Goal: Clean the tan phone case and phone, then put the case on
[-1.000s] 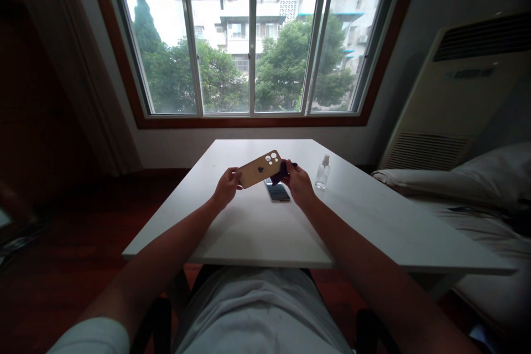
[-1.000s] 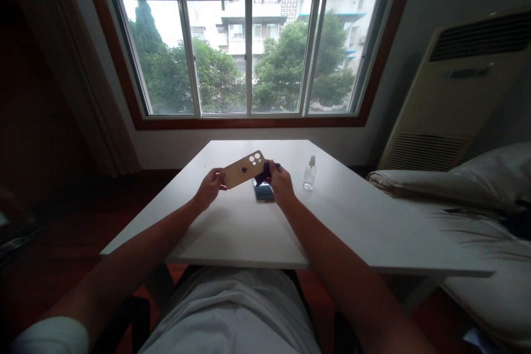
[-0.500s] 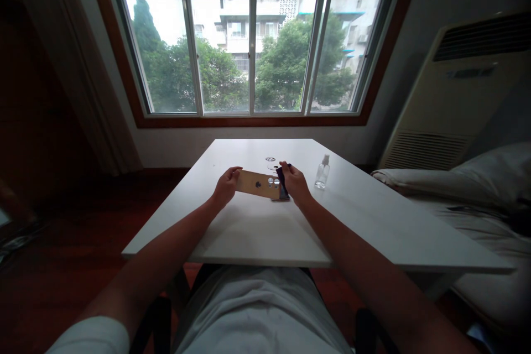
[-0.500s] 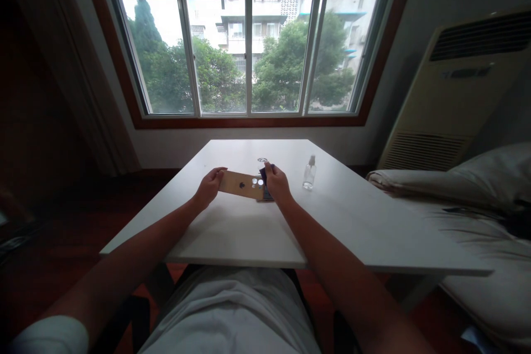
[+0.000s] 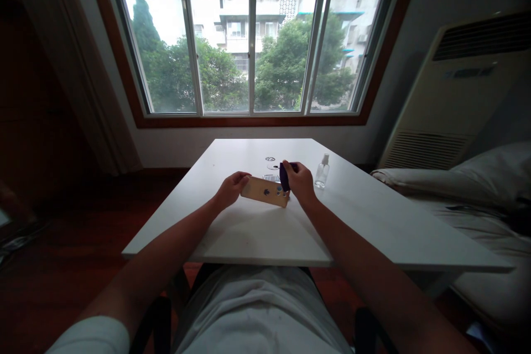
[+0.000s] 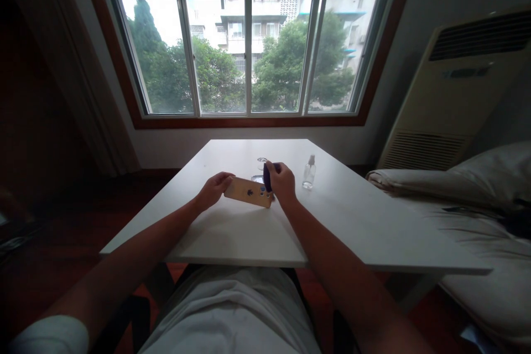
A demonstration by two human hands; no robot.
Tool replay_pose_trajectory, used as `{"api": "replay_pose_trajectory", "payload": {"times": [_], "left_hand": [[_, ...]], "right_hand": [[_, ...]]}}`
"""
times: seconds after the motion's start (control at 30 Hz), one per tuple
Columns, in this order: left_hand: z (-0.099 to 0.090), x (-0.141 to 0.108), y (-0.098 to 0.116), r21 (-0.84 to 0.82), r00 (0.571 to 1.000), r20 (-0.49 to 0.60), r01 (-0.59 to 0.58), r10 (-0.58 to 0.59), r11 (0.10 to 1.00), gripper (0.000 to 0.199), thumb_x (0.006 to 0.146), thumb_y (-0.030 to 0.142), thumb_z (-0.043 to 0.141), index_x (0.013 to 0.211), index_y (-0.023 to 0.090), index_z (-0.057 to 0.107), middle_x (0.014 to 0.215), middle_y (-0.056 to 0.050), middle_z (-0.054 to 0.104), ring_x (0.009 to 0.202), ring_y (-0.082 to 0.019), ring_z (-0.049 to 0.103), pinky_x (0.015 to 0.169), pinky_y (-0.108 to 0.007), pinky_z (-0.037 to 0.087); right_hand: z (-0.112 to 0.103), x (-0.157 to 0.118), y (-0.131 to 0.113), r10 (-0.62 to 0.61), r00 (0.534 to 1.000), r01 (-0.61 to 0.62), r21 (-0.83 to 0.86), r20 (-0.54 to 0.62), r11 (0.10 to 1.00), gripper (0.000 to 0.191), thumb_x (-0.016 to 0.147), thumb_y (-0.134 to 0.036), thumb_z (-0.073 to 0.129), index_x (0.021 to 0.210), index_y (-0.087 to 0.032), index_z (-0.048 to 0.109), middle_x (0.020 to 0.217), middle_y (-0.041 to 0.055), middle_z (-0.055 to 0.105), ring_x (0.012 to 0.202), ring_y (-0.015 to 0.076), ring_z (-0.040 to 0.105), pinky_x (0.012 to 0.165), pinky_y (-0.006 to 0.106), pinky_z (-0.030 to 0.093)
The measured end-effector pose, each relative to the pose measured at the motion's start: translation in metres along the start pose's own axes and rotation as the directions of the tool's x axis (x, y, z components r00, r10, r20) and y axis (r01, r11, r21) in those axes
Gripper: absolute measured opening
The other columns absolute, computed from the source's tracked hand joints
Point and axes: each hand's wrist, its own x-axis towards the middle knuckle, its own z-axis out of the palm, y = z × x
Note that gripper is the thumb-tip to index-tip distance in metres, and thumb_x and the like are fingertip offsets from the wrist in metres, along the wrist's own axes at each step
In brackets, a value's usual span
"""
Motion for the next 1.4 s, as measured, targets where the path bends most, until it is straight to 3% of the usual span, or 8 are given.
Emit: {"api": "replay_pose_trajectory", "payload": {"times": [0.23, 0.4, 0.53, 0.8, 1.0, 1.23, 1.3, 1.4], "left_hand": [[0.005, -0.004, 0.001, -0.046, 0.986, 0.165, 0.017, -0.010, 0.999, 0.046, 0.085, 0.054, 0.072, 0.104, 0.013, 0.068, 0.089, -0.006, 0.068, 0.072, -0.016, 0.060, 0.059, -0.027, 0.050], [0.005, -0.005, 0.000, -0.043, 0.984, 0.176, 0.030, -0.022, 0.999, 0.045, 0.082, 0.053, 0.076, 0.100, 0.013, 0.066, 0.082, -0.004, 0.066, 0.067, -0.014, 0.057, 0.058, -0.025, 0.048], [0.004, -0.007, 0.000, -0.007, 0.982, 0.190, -0.012, 0.013, 1.000, 0.043, 0.083, 0.051, 0.077, 0.101, 0.014, 0.065, 0.082, -0.003, 0.065, 0.071, -0.014, 0.058, 0.060, -0.025, 0.046], [0.003, -0.006, -0.008, 0.114, 0.978, 0.206, -0.046, 0.022, 0.992, 0.046, 0.083, 0.054, 0.075, 0.108, 0.017, 0.068, 0.079, -0.001, 0.063, 0.068, -0.014, 0.055, 0.059, -0.024, 0.042], [0.002, -0.005, -0.011, 0.143, 0.974, 0.224, -0.067, 0.034, 0.987, 0.044, 0.085, 0.053, 0.073, 0.111, 0.017, 0.068, 0.077, 0.000, 0.061, 0.067, -0.013, 0.053, 0.058, -0.023, 0.040], [0.001, -0.004, -0.009, 0.185, 0.985, 0.168, -0.069, 0.037, 0.980, 0.044, 0.085, 0.052, 0.072, 0.109, 0.016, 0.070, 0.073, 0.001, 0.057, 0.064, -0.012, 0.049, 0.057, -0.023, 0.038], [0.001, -0.004, -0.007, 0.194, 0.986, 0.159, -0.078, 0.047, 0.978, 0.043, 0.086, 0.051, 0.072, 0.109, 0.015, 0.070, 0.072, 0.001, 0.056, 0.064, -0.012, 0.047, 0.057, -0.022, 0.037], [0.001, -0.004, -0.005, 0.216, 0.986, 0.156, -0.086, 0.053, 0.973, 0.041, 0.087, 0.050, 0.071, 0.109, 0.015, 0.070, 0.073, 0.001, 0.056, 0.064, -0.012, 0.047, 0.057, -0.022, 0.037]], "right_hand": [[0.005, -0.007, -0.008, -0.033, 0.999, 0.028, 0.164, 0.025, 0.986, 0.048, 0.083, -0.068, 0.067, 0.093, -0.021, 0.067, 0.087, 0.0051, 0.073, 0.076, 0.0218, 0.065, 0.074, 0.036, 0.052], [0.008, -0.016, -0.017, -0.190, 0.973, 0.171, 0.143, 0.132, 0.975, 0.037, 0.086, -0.060, 0.068, 0.090, -0.023, 0.068, 0.099, 0.0064, 0.073, 0.090, 0.0240, 0.066, 0.083, 0.039, 0.053], [0.008, -0.023, -0.024, -0.359, 0.906, 0.344, 0.103, 0.226, 0.933, 0.025, 0.088, -0.049, 0.070, 0.085, -0.025, 0.068, 0.111, 0.0072, 0.071, 0.105, 0.0259, 0.064, 0.092, 0.040, 0.050], [0.006, -0.034, -0.032, -0.335, 0.831, 0.373, 0.002, 0.443, 0.928, 0.019, 0.089, -0.046, 0.068, 0.089, -0.027, 0.071, 0.087, 0.0024, 0.074, 0.079, 0.0217, 0.063, 0.077, 0.036, 0.047], [-0.004, -0.025, -0.029, -0.405, 0.678, 0.462, 0.072, 0.613, 0.884, 0.024, 0.084, -0.037, 0.073, 0.105, -0.026, 0.076, 0.101, 0.0059, 0.074, 0.090, 0.0246, 0.066, 0.085, 0.038, 0.050], [-0.017, -0.015, -0.024, -0.401, 0.509, 0.479, 0.136, 0.762, 0.867, 0.056, 0.069, -0.013, 0.072, 0.124, -0.025, 0.072, 0.122, 0.0078, 0.068, 0.105, 0.0267, 0.065, 0.096, 0.039, 0.052], [-0.017, -0.014, -0.020, -0.406, 0.493, 0.496, 0.135, 0.770, 0.858, 0.059, 0.068, -0.010, 0.069, 0.126, -0.023, 0.071, 0.125, 0.0087, 0.066, 0.108, 0.0267, 0.065, 0.096, 0.038, 0.052], [-0.015, -0.012, -0.015, -0.407, 0.511, 0.512, 0.112, 0.757, 0.852, 0.057, 0.069, -0.008, 0.067, 0.124, -0.023, 0.071, 0.124, 0.0088, 0.067, 0.107, 0.0261, 0.065, 0.095, 0.038, 0.052]]}}
